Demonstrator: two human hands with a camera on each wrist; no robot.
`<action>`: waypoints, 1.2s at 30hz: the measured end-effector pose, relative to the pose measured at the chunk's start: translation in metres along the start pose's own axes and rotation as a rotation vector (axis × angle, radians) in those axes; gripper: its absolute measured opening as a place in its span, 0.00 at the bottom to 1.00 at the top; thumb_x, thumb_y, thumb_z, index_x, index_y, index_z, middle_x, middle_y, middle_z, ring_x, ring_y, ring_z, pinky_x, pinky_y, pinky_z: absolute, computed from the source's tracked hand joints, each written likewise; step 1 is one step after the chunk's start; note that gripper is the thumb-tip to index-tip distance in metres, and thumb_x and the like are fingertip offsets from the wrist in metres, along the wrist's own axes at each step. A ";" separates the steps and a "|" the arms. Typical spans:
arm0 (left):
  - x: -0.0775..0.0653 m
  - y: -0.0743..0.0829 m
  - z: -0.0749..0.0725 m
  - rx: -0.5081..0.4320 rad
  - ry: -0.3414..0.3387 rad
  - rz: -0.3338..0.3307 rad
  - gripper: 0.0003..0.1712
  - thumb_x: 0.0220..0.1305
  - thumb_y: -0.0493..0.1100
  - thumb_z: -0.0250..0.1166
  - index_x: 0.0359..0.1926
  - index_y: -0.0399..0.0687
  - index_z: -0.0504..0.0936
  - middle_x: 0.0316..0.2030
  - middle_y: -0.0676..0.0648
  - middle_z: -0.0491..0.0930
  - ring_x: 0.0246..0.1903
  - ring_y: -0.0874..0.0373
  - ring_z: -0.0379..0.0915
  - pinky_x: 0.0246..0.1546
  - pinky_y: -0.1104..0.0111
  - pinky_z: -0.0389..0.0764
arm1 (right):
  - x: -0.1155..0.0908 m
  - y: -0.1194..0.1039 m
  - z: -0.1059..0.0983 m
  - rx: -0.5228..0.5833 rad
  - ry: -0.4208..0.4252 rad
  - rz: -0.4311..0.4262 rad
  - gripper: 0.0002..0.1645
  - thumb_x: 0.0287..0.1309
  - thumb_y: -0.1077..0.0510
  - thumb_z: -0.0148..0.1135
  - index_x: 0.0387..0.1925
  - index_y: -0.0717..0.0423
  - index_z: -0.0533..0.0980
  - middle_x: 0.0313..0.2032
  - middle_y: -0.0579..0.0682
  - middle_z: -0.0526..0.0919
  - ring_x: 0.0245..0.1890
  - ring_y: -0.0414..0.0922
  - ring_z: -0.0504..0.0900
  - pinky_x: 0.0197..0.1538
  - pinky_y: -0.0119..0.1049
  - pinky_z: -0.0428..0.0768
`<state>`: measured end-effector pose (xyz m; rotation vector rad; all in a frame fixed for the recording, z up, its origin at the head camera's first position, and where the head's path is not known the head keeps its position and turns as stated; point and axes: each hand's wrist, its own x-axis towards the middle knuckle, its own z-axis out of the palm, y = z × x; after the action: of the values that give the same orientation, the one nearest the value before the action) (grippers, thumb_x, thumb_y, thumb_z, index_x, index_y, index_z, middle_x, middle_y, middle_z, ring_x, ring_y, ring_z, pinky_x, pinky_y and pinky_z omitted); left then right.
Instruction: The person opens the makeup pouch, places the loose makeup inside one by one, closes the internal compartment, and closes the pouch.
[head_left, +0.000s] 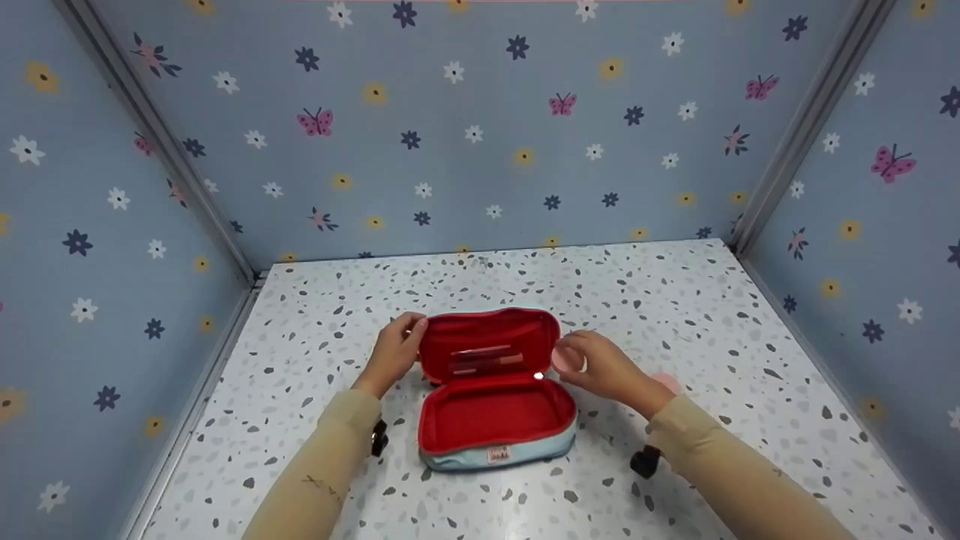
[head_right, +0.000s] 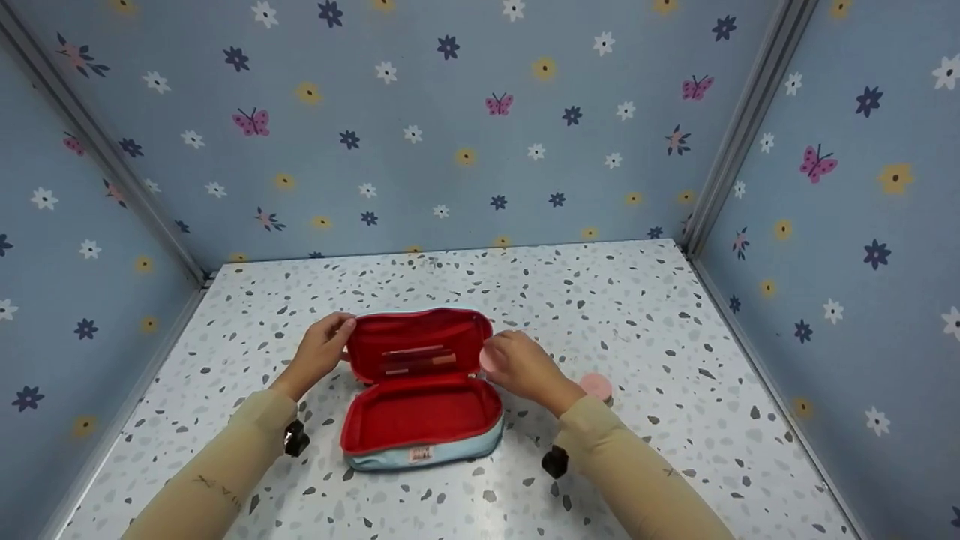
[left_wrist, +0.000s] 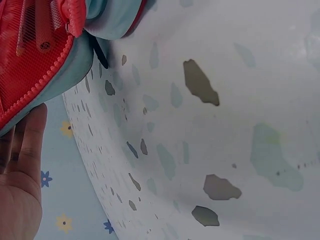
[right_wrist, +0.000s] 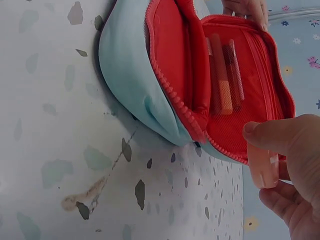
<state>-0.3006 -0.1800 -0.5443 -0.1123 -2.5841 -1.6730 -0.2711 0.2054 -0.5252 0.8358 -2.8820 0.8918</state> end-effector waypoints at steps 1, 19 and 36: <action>0.000 0.000 0.000 -0.001 0.002 0.000 0.16 0.86 0.47 0.56 0.57 0.40 0.83 0.46 0.39 0.86 0.37 0.55 0.82 0.42 0.50 0.92 | 0.001 -0.002 0.001 0.004 -0.001 -0.009 0.30 0.60 0.62 0.80 0.63 0.65 0.82 0.58 0.63 0.86 0.61 0.61 0.83 0.66 0.61 0.83; 0.001 -0.001 0.000 0.020 0.017 0.023 0.16 0.86 0.46 0.57 0.56 0.40 0.84 0.45 0.39 0.86 0.37 0.54 0.81 0.35 0.63 0.87 | 0.018 -0.037 0.026 -0.001 -0.041 -0.096 0.30 0.62 0.60 0.80 0.63 0.64 0.81 0.61 0.61 0.85 0.65 0.60 0.81 0.70 0.59 0.80; 0.000 -0.001 0.000 0.007 0.017 0.023 0.16 0.86 0.46 0.58 0.56 0.39 0.84 0.46 0.38 0.87 0.39 0.53 0.83 0.38 0.55 0.91 | 0.031 -0.071 0.055 -0.058 -0.098 -0.207 0.29 0.63 0.56 0.78 0.63 0.62 0.82 0.59 0.56 0.87 0.60 0.54 0.83 0.66 0.50 0.83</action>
<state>-0.3007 -0.1799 -0.5449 -0.1263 -2.5659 -1.6501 -0.2546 0.1116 -0.5294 1.1767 -2.8156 0.7631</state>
